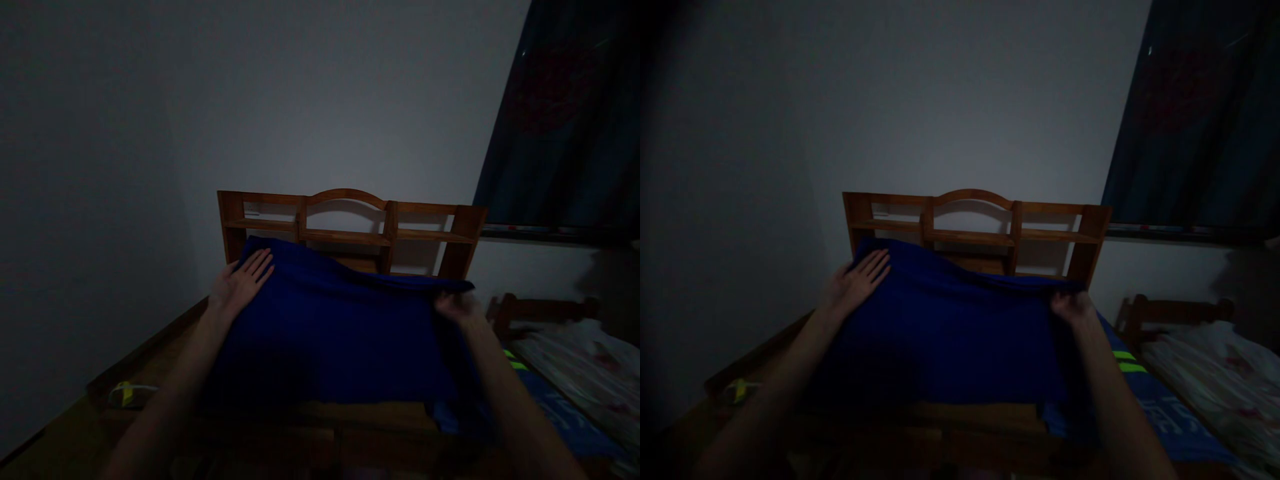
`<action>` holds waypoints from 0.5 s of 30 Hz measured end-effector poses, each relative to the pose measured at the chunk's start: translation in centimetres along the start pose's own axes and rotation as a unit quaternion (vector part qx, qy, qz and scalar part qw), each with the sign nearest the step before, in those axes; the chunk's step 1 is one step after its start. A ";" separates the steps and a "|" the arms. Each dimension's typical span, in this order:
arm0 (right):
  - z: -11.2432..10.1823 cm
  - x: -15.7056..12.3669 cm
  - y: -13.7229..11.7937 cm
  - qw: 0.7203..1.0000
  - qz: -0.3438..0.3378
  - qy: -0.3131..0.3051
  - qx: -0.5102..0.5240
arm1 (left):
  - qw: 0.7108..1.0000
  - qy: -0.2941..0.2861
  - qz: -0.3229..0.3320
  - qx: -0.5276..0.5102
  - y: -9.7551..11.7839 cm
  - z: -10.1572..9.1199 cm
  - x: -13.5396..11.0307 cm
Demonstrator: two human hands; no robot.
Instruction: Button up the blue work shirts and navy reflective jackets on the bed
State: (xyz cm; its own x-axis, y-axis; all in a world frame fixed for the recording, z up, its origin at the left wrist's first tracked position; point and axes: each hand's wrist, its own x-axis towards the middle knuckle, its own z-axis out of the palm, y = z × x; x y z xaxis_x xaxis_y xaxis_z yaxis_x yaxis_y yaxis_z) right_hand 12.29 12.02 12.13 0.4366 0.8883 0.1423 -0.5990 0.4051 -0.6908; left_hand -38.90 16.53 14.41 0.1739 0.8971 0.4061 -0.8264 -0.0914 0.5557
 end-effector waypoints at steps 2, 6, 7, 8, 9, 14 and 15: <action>-0.1 1.9 1.8 0.999 0.021 -0.032 0.026 | 0.999 0.032 -0.038 -0.007 -1.5 -3.2 2.1; -2.2 4.1 6.8 0.992 0.079 -0.053 0.082 | 0.983 0.134 -0.124 0.007 -5.8 -8.7 4.3; -2.8 4.5 8.1 0.991 0.100 -0.038 0.078 | 0.978 0.156 -0.141 0.012 -6.8 -9.7 4.5; -3.4 4.8 9.2 0.990 0.117 -0.021 0.069 | 0.973 0.172 -0.153 0.014 -7.7 -10.6 4.5; -4.0 5.0 10.2 0.990 0.131 -0.010 0.060 | 0.969 0.184 -0.161 0.013 -8.4 -11.4 4.5; -5.0 5.8 11.7 0.987 0.152 -0.025 0.051 | 0.967 0.199 -0.159 -0.007 -9.5 -14.3 4.0; -4.9 5.9 11.5 0.986 0.152 -0.037 0.054 | 0.971 0.188 -0.150 -0.010 -9.2 -14.6 4.0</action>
State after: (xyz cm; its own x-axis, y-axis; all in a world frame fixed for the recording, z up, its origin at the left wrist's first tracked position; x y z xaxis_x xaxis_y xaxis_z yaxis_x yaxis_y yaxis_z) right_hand 11.26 20.91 1.59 0.1781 0.9840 -0.0046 -0.7637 0.1352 -0.6312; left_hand -38.38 27.24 0.33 0.2030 0.9768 -0.0677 -0.7796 0.2031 0.5924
